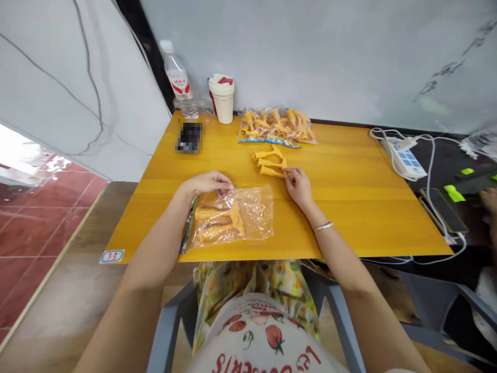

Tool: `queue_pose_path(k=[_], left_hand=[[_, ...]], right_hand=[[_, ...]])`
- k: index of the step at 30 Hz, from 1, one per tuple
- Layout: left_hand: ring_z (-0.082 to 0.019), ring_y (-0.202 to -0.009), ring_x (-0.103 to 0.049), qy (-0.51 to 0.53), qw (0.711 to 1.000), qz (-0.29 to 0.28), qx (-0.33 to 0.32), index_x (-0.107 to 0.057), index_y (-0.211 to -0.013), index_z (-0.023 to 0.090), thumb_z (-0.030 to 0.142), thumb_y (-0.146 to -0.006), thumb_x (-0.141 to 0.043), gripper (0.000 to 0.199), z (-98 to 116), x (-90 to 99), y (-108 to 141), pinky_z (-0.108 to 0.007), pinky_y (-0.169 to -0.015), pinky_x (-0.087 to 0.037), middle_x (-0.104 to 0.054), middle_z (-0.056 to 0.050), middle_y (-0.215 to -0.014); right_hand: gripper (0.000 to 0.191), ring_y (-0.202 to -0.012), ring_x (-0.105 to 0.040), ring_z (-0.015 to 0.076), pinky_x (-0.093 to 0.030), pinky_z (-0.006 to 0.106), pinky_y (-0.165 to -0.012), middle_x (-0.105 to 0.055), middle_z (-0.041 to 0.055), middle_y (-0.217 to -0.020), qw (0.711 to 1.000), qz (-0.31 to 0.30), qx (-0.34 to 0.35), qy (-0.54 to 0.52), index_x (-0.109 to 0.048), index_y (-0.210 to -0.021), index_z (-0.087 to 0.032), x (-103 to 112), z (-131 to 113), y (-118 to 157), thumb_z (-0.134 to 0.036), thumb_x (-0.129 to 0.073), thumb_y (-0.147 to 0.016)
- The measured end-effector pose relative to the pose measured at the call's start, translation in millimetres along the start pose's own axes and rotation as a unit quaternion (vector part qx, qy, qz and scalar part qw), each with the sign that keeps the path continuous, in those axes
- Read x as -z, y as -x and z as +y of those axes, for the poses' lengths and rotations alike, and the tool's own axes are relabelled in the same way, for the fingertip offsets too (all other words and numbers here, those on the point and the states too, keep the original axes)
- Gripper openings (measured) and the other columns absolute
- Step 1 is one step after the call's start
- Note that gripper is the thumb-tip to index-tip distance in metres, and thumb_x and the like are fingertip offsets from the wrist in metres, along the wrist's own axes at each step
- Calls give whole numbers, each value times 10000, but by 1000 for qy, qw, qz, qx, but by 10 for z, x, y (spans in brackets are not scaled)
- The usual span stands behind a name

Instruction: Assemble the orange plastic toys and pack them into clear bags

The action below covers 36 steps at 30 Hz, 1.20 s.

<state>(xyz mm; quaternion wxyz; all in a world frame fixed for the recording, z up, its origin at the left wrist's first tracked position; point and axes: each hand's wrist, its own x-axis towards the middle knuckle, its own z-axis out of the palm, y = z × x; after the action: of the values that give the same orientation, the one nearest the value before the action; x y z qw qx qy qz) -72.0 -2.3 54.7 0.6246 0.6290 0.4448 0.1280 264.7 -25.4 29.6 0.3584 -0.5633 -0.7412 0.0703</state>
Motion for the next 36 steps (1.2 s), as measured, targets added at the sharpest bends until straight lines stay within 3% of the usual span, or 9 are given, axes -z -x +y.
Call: queue_pose_path(k=[6,17,23,28,33,36], left_hand=[[-103,-579,-629,20,1000,19,8,-740,-808,125,424,-706,-808,323,9,-5,-5,-205,-593,-511,-704,-28,-679],[-99,-574,-632,36,999,31,3,-747,-801,116,396,-700,-816,305,29,-6,8,-203,-581,-506,-710,-34,-692],[-90,-577,-629,36,999,34,3,-746,-796,114,383,-714,-809,288,39,-21,24,-195,-589,-499,-711,-37,-692],[-97,-586,-624,27,999,36,4,-744,-799,111,408,-704,-813,319,37,-15,27,-204,-598,-509,-707,-39,-695],[-99,-592,-628,26,999,32,14,-747,-825,119,417,-706,-812,328,40,-6,31,-210,-610,-516,-718,-40,-719],[-97,-599,-631,25,999,37,11,-744,-818,117,415,-710,-813,325,46,-5,35,-209,-626,-519,-721,-43,-722]], right_hand=[[294,-629,-536,155,-519,339,-736,-637,98,-1065,999,-2,-45,-14,-679,-1138,-197,96,90,4,-313,-498,-937],[353,-660,-547,166,-516,354,-759,-628,98,-1006,997,-19,-73,-17,-697,-1146,-198,108,200,-22,-403,-544,-903],[367,-794,-605,219,-479,335,-742,-633,65,-877,989,-97,-91,62,-682,-1202,-249,132,117,-12,-438,-549,-916],[418,-799,-622,227,-432,307,-665,-655,51,-883,977,-139,-102,129,-592,-1336,-301,157,-6,-11,-320,-508,-927],[326,-735,-619,215,-352,278,-563,-665,45,-845,971,-148,-91,163,-661,-1211,-308,172,-91,7,-429,-549,-930],[270,-702,-606,193,-316,268,-545,-673,38,-856,971,-135,-76,180,-692,-1140,-307,217,-125,19,-386,-570,-913]])
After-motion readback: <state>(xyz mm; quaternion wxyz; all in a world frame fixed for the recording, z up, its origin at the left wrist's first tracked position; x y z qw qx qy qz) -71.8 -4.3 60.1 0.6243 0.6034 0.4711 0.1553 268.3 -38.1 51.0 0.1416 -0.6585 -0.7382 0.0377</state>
